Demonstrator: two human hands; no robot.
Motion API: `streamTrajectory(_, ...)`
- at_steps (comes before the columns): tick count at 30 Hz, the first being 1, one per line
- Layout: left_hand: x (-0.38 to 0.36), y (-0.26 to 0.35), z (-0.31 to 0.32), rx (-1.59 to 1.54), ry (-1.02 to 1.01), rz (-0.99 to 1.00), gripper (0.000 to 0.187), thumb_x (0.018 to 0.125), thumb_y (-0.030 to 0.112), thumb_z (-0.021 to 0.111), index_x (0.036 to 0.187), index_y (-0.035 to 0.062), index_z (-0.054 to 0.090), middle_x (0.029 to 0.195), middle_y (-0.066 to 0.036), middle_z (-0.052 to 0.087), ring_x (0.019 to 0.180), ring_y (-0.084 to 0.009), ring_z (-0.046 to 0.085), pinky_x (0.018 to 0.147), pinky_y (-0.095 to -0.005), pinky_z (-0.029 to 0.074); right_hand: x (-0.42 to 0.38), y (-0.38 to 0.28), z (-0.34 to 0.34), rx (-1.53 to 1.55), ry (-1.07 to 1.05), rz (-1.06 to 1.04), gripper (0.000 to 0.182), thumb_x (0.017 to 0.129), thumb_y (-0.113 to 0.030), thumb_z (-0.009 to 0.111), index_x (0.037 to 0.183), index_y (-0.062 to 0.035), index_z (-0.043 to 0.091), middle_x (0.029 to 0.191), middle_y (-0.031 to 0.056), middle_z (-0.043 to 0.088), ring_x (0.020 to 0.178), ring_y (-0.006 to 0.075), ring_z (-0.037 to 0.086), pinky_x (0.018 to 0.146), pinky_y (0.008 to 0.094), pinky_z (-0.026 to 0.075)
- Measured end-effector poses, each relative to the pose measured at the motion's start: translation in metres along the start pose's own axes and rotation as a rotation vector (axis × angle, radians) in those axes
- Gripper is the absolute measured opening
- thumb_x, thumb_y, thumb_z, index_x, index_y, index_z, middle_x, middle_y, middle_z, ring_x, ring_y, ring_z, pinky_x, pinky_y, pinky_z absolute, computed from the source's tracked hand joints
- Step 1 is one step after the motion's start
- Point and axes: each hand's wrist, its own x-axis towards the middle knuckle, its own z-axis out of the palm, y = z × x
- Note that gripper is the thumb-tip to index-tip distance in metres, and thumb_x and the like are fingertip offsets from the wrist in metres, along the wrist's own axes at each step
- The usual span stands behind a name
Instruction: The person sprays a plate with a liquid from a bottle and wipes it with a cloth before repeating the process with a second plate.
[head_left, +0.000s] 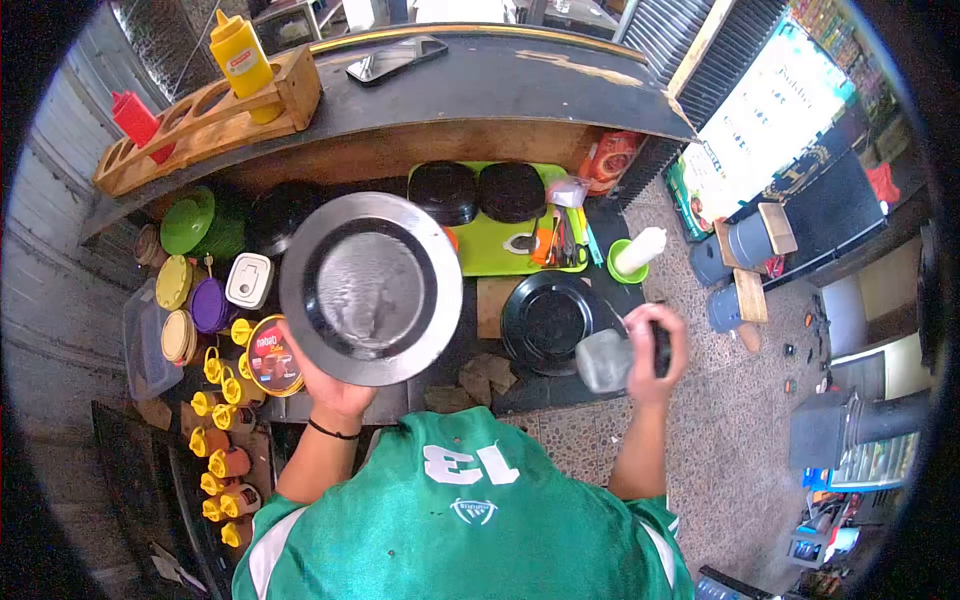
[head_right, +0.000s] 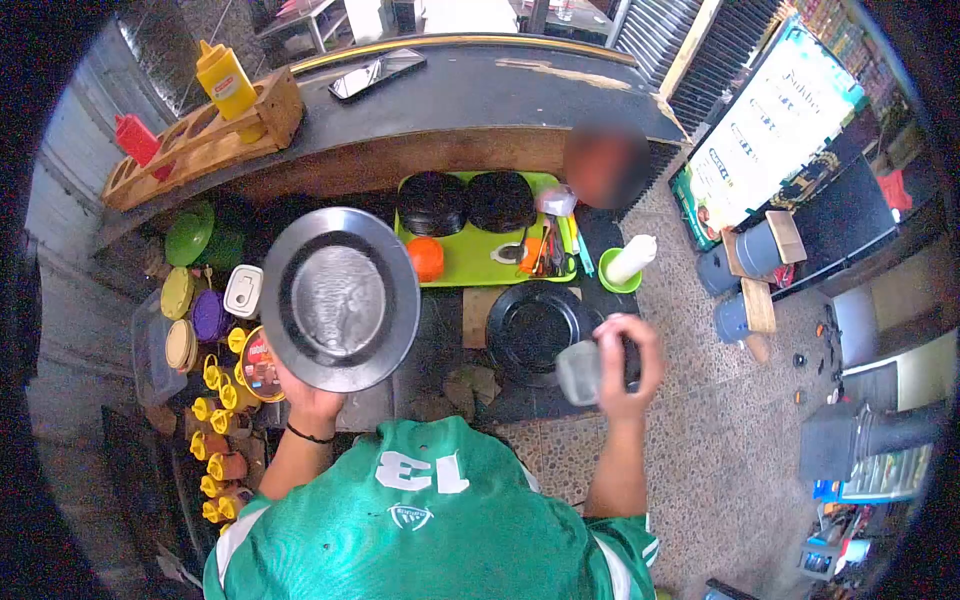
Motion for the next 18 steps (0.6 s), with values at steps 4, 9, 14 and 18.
streamTrajectory(4, 0.006, 0.003, -0.039, -0.072, -0.067, -0.113, 0.069, 0.102, 0.058, 0.047, 0.151, 0.0103, 0.049, 0.155, -0.015, 0.050, 0.141, -0.0374, 0.048, 0.121, -0.0583, 0.032, 0.012, 0.049, -0.035, -0.133, 0.332, 0.032, 0.023, 0.099, -0.003, 0.063, 0.122, -0.0005, 0.062, 0.113, 0.0130, 0.067, 0.100, 0.0215, 0.066, 0.096, 0.0367, 0.052)
streamTrajectory(9, 0.012, -0.011, -0.059, -0.075, -0.061, -0.248, 0.074, 0.099, 0.063, 0.048, 0.151, 0.0118, 0.051, 0.156, -0.014, 0.049, 0.143, -0.0376, 0.046, 0.121, -0.0596, 0.031, 0.010, 0.113, -0.056, -0.316, 0.369, 0.010, 0.030, 0.100, -0.007, 0.065, 0.129, -0.0007, 0.060, 0.128, 0.0117, 0.065, 0.118, 0.0228, 0.061, 0.106, 0.0366, 0.046)
streamTrajectory(14, 0.014, -0.011, -0.061, -0.009, -0.050, -0.159, 0.067, 0.101, 0.057, 0.048, 0.150, 0.0114, 0.053, 0.154, -0.014, 0.052, 0.141, -0.0370, 0.048, 0.122, -0.0567, 0.032, -0.021, 0.140, -0.056, -0.252, 0.294, 0.213, 0.059, 0.097, -0.004, 0.068, 0.150, -0.0080, 0.044, 0.146, 0.0127, 0.053, 0.121, 0.0219, 0.055, 0.108, 0.0366, 0.044)
streamTrajectory(18, 0.026, -0.020, -0.064, -0.033, 0.039, -0.177, 0.068, 0.100, 0.057, 0.049, 0.150, 0.0117, 0.052, 0.155, -0.015, 0.050, 0.143, -0.0381, 0.045, 0.122, -0.0594, 0.029, -0.032, 0.134, -0.058, -0.155, 0.278, 0.407, 0.090, 0.093, 0.000, 0.071, 0.165, -0.0142, 0.019, 0.159, 0.0184, 0.039, 0.129, 0.0259, 0.051, 0.112, 0.0398, 0.042)
